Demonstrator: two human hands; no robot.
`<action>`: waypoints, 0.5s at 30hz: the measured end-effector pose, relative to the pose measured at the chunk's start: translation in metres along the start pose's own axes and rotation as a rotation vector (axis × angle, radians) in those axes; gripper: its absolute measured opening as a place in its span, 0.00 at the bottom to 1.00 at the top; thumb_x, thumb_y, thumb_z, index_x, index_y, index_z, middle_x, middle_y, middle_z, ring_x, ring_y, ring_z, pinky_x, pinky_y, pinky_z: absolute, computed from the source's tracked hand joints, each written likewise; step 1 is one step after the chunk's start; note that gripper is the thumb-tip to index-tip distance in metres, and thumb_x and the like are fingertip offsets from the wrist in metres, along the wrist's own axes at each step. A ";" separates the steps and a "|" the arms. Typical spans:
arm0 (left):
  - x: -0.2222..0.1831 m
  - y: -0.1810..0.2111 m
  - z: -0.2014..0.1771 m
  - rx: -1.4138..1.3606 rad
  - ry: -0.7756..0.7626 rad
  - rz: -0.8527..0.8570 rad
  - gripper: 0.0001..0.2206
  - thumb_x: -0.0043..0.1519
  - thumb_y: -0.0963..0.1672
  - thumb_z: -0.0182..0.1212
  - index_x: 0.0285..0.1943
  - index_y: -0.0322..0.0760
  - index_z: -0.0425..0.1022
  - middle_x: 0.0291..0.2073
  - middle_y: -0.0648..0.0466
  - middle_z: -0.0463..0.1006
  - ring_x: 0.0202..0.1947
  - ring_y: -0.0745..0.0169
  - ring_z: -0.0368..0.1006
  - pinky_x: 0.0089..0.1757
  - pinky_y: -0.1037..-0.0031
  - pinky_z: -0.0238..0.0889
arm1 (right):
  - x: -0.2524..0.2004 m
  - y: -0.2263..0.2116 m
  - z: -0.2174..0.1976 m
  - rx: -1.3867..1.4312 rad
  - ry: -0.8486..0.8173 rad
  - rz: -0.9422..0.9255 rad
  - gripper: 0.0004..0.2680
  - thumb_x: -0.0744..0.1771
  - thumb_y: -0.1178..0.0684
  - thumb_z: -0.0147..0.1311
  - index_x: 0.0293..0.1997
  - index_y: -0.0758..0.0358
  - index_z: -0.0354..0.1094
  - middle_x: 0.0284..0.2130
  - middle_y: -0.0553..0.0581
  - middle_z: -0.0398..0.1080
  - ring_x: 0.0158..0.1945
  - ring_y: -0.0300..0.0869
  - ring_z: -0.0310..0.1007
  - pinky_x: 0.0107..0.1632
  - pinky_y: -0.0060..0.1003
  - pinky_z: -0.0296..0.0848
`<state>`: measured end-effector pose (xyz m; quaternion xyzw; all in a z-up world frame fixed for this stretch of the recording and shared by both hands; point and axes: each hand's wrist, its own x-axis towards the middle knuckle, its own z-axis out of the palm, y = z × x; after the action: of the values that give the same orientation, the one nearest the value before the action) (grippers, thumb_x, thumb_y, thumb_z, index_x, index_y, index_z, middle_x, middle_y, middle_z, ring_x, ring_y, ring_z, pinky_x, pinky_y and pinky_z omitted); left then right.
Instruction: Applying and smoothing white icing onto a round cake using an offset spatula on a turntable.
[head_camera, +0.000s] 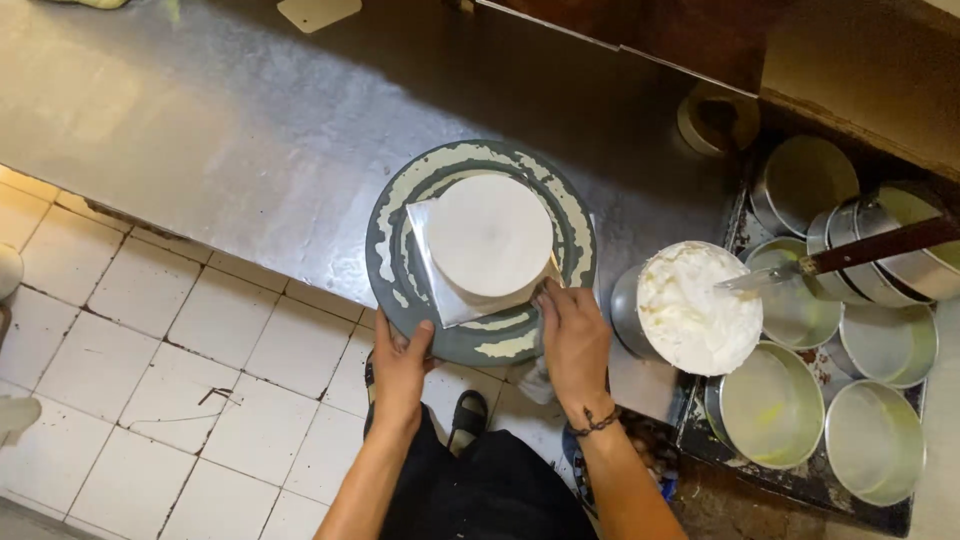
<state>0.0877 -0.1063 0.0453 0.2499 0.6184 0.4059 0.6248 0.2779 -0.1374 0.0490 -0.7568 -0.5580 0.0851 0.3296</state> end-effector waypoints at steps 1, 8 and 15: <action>-0.001 -0.001 0.002 -0.008 0.014 -0.008 0.41 0.64 0.42 0.61 0.83 0.40 0.38 0.57 0.33 0.74 0.42 0.47 0.75 0.38 0.59 0.76 | 0.001 0.000 0.003 -0.058 0.016 -0.053 0.07 0.71 0.55 0.54 0.50 0.66 0.76 0.36 0.63 0.73 0.38 0.56 0.77 0.32 0.45 0.77; -0.008 -0.008 0.013 -0.023 0.010 -0.019 0.47 0.60 0.44 0.68 0.83 0.36 0.34 0.66 0.23 0.63 0.50 0.42 0.72 0.42 0.52 0.74 | -0.012 0.002 0.022 -0.171 -0.043 -0.090 0.07 0.71 0.55 0.50 0.44 0.65 0.75 0.35 0.58 0.65 0.33 0.57 0.75 0.26 0.47 0.75; -0.015 -0.021 0.020 -0.091 0.034 -0.010 0.24 0.59 0.40 0.62 0.65 0.30 0.62 0.47 0.41 0.76 0.39 0.54 0.74 0.38 0.68 0.73 | -0.029 -0.027 0.023 -0.122 -0.081 -0.013 0.07 0.66 0.59 0.52 0.47 0.66 0.71 0.42 0.62 0.67 0.31 0.56 0.71 0.34 0.49 0.72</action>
<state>0.1132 -0.1263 0.0389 0.2113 0.6111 0.4348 0.6268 0.2344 -0.1501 0.0405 -0.7676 -0.5801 0.0792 0.2606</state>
